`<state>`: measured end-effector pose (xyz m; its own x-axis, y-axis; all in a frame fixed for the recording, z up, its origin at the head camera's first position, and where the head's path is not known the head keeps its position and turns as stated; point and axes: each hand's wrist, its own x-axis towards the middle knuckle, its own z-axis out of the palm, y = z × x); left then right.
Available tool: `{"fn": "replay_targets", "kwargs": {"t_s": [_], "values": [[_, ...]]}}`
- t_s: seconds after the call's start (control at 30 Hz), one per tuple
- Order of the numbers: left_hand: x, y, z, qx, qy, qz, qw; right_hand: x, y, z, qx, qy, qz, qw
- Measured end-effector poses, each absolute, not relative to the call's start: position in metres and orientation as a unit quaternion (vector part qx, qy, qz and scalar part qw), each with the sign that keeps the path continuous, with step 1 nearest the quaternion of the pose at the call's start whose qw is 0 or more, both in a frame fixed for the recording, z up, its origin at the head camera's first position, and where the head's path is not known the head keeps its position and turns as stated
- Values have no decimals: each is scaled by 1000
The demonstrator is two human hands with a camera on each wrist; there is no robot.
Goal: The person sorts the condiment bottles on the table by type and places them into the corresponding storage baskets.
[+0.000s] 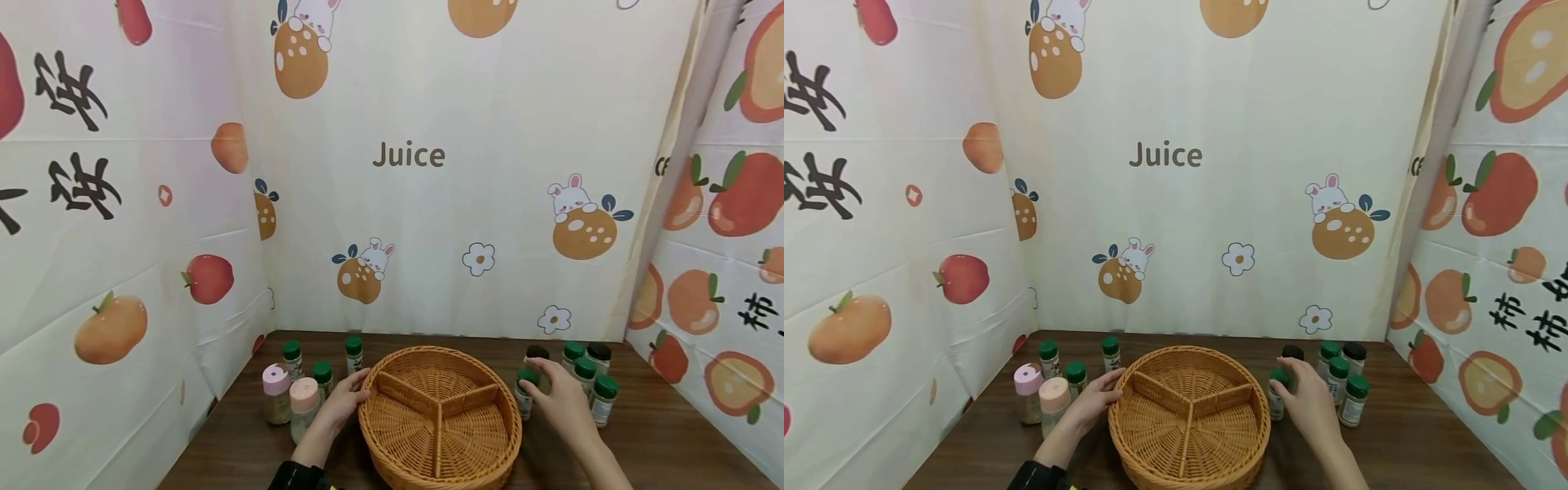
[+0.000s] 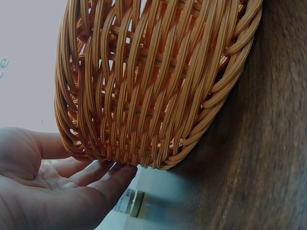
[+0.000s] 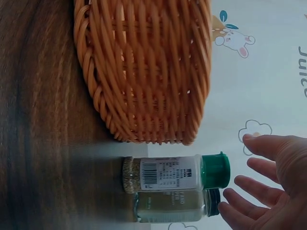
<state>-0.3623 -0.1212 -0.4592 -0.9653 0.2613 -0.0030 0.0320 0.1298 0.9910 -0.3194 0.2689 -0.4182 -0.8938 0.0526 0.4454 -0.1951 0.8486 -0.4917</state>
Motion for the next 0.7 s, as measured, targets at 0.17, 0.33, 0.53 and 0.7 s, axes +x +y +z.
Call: {"fn": "replay_targets", "kwargs": {"t_s": [0.17, 0.33, 0.53, 0.7], "values": [[-363, -121, -461, 103, 747, 650, 88, -321, 270, -422, 27, -939, 279, 198], [-365, -121, -460, 96, 750, 649, 87, -324, 271, -426, 23, -940, 286, 183], [-363, -120, -459, 93, 749, 650, 87, -328, 272, -430, 18, -942, 285, 176], [-363, -121, -460, 95, 747, 653, 86, -331, 272, -431, 11, -944, 285, 168]]}}
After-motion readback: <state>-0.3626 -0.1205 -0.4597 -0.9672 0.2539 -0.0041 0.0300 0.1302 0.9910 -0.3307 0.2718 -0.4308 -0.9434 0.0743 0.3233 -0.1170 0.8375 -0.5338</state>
